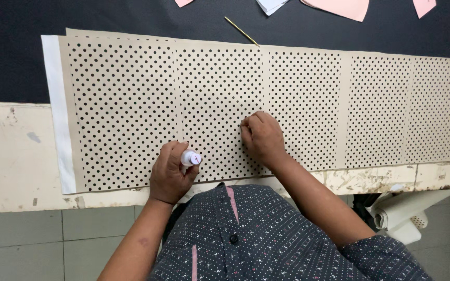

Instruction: The person unrolls a perforated stencil on a table, then uses a small bottle to apply adhesive through the holes onto the surface below. The person works systematically across the stencil, moving the bottle from left to right while holding the stencil in place.

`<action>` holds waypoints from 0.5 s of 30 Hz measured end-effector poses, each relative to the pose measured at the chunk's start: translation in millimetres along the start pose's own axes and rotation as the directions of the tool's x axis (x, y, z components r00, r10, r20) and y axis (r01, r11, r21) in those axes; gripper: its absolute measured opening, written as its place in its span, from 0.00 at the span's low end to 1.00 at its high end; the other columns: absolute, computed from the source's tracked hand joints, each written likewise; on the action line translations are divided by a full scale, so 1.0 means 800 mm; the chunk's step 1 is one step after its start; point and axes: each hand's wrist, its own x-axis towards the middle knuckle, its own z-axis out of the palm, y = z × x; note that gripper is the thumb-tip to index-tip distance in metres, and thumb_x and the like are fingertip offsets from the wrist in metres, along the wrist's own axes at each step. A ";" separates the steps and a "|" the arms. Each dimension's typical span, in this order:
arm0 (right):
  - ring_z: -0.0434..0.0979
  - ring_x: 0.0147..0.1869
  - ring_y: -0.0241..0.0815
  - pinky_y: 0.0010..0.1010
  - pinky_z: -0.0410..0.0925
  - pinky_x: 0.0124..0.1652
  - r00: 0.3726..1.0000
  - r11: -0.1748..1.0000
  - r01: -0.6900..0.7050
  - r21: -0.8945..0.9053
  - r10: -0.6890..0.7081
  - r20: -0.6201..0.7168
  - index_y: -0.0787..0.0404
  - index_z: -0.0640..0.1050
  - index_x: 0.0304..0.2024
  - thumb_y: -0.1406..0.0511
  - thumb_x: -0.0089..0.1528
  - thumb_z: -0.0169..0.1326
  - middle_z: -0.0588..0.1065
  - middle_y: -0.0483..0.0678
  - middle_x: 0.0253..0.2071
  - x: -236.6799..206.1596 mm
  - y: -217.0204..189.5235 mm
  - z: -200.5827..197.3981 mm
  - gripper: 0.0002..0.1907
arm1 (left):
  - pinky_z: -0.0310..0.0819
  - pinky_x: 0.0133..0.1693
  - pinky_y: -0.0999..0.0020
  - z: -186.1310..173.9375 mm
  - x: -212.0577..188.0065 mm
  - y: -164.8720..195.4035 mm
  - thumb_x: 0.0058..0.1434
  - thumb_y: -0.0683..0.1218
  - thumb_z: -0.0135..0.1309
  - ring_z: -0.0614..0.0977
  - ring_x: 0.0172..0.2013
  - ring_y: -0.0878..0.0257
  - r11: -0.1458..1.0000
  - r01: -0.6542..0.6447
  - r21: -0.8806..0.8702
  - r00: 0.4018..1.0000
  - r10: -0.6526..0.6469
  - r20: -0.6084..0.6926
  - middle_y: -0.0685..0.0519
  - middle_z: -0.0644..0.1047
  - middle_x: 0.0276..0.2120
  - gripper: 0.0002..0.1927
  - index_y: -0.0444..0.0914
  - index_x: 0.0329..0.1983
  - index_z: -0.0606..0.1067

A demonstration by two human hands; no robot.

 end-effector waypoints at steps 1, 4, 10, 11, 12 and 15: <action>0.74 0.43 0.46 0.38 0.67 0.46 1.000 1.000 0.003 0.010 -0.003 0.013 0.60 0.77 0.36 0.66 0.62 0.57 0.73 0.48 0.36 0.001 0.001 -0.001 0.04 | 0.80 0.38 0.55 0.000 0.000 0.000 0.62 0.53 0.62 0.82 0.42 0.46 1.000 -0.005 0.007 1.000 0.005 -0.002 0.45 0.74 0.50 0.27 0.45 0.61 0.65; 0.74 0.41 0.45 0.36 0.68 0.44 0.991 0.991 -0.127 0.040 0.126 0.038 0.60 0.78 0.36 0.66 0.65 0.57 0.74 0.47 0.35 0.010 0.011 -0.007 0.04 | 0.80 0.39 0.55 0.000 -0.001 0.001 0.61 0.52 0.62 0.82 0.41 0.46 1.000 -0.007 0.012 1.000 0.007 -0.007 0.44 0.74 0.49 0.28 0.45 0.61 0.65; 0.77 0.38 0.44 0.33 0.71 0.40 0.960 0.922 -0.268 0.278 0.281 -0.007 0.62 0.80 0.43 0.64 0.65 0.58 0.76 0.49 0.38 0.005 0.020 -0.026 0.07 | 0.80 0.39 0.55 0.000 0.000 0.002 0.61 0.52 0.62 0.82 0.42 0.46 1.000 0.015 0.014 1.000 -0.015 -0.004 0.45 0.74 0.49 0.27 0.45 0.60 0.66; 0.77 0.37 0.44 0.33 0.70 0.40 0.955 0.916 -0.287 0.280 0.298 0.003 0.62 0.80 0.44 0.64 0.65 0.58 0.76 0.49 0.37 0.004 0.020 -0.027 0.09 | 0.80 0.39 0.54 0.000 0.000 0.001 0.61 0.52 0.62 0.82 0.42 0.46 1.000 0.007 0.011 1.000 -0.007 -0.007 0.45 0.74 0.49 0.27 0.45 0.60 0.66; 0.77 0.38 0.44 0.33 0.71 0.40 0.960 0.923 -0.268 0.276 0.279 -0.003 0.62 0.80 0.43 0.64 0.65 0.58 0.76 0.49 0.37 0.003 0.019 -0.027 0.08 | 0.80 0.39 0.54 -0.001 -0.001 0.001 0.61 0.52 0.62 0.82 0.42 0.46 1.000 0.001 0.008 1.000 -0.001 -0.007 0.45 0.74 0.49 0.27 0.44 0.60 0.66; 0.77 0.39 0.44 0.34 0.71 0.42 0.974 0.942 -0.213 0.261 0.224 -0.016 0.62 0.80 0.40 0.64 0.65 0.59 0.76 0.49 0.37 0.006 0.017 -0.022 0.07 | 0.79 0.39 0.54 -0.001 -0.001 0.001 0.61 0.52 0.62 0.82 0.41 0.46 1.000 -0.001 0.013 1.000 0.001 -0.006 0.44 0.74 0.49 0.27 0.44 0.60 0.66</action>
